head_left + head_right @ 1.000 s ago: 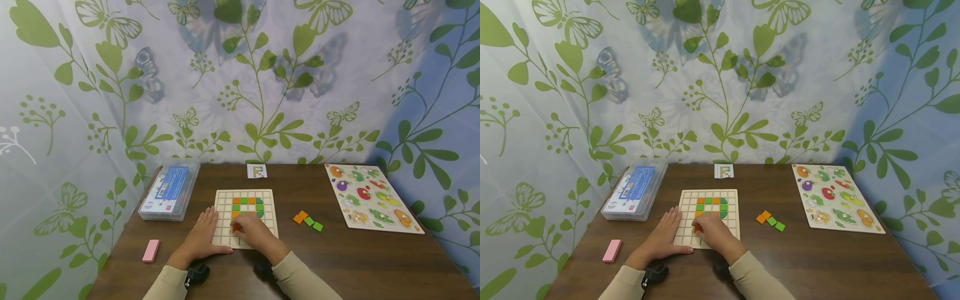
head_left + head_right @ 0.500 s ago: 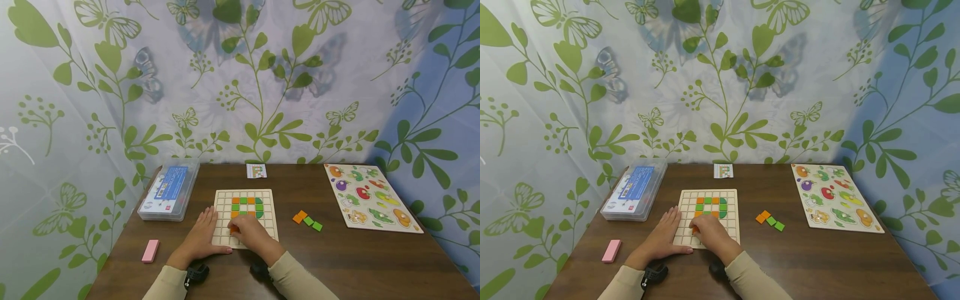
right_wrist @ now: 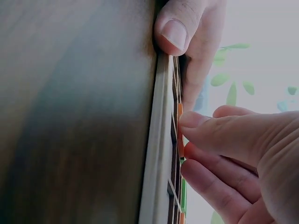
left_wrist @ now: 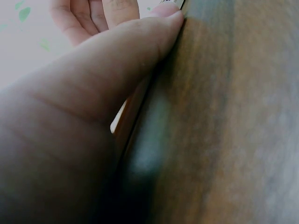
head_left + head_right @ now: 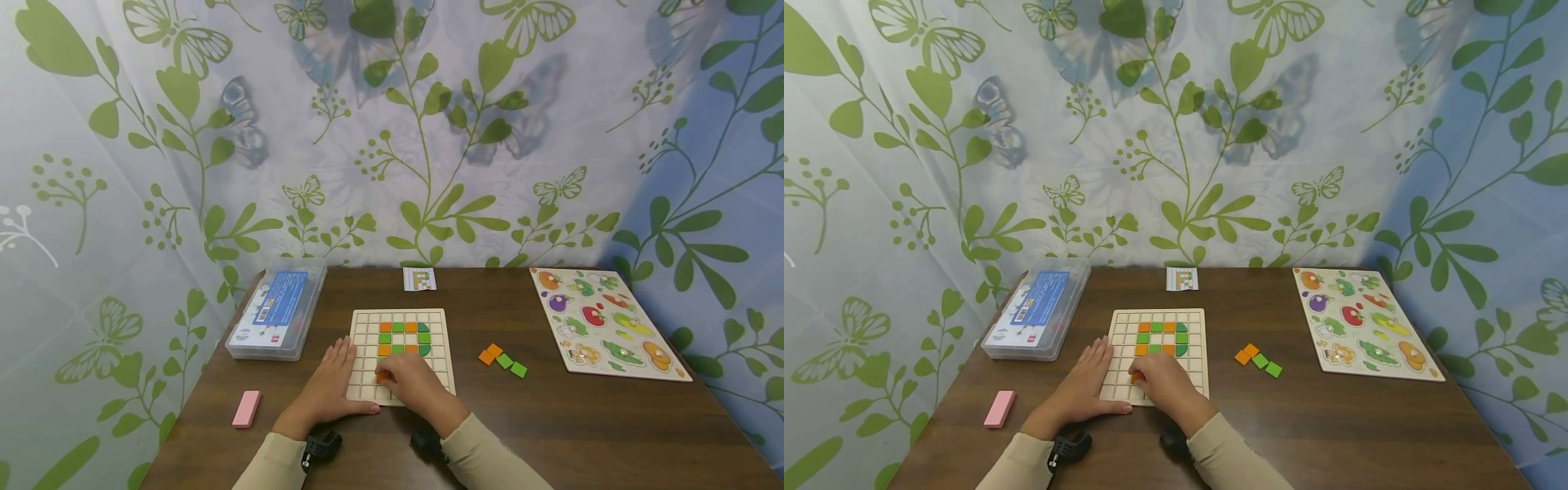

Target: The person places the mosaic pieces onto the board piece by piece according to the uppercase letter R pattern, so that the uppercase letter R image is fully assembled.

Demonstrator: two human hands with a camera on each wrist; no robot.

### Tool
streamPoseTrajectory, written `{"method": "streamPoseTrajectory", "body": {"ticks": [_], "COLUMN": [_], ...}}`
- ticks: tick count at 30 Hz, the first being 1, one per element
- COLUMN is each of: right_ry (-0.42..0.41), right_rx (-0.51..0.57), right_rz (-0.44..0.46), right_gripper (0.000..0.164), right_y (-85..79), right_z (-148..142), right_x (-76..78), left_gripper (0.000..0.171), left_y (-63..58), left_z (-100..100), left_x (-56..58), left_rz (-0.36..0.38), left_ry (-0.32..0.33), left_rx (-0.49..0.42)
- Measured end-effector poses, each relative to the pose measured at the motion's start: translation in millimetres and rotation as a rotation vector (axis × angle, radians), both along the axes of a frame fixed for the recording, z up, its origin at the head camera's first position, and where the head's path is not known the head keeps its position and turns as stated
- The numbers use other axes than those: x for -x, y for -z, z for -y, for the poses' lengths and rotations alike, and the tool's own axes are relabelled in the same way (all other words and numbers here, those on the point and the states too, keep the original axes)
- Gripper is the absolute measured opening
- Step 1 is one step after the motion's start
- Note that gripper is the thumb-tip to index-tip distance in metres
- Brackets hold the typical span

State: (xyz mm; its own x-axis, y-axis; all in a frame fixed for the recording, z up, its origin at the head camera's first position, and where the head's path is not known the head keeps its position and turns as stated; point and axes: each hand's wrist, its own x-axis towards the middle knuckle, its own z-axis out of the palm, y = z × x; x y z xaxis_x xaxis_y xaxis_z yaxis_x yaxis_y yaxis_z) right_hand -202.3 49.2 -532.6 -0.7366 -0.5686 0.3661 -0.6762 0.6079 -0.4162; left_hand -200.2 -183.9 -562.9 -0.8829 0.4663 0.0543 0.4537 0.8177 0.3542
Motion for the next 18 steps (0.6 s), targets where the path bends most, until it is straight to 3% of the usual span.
{"method": "streamPoseTrajectory", "body": {"ticks": [18], "right_ry": [0.028], "right_rx": [0.069], "right_rz": [0.012], "right_gripper": [0.012], "right_y": [2.4], "right_z": [-20], "right_x": [1.3], "left_gripper": [0.139], "left_y": [-2.3], "left_z": [-1], "left_x": [-1.3], "left_rz": [0.004], "left_ry": [-0.006], "left_rx": [-0.013]}}
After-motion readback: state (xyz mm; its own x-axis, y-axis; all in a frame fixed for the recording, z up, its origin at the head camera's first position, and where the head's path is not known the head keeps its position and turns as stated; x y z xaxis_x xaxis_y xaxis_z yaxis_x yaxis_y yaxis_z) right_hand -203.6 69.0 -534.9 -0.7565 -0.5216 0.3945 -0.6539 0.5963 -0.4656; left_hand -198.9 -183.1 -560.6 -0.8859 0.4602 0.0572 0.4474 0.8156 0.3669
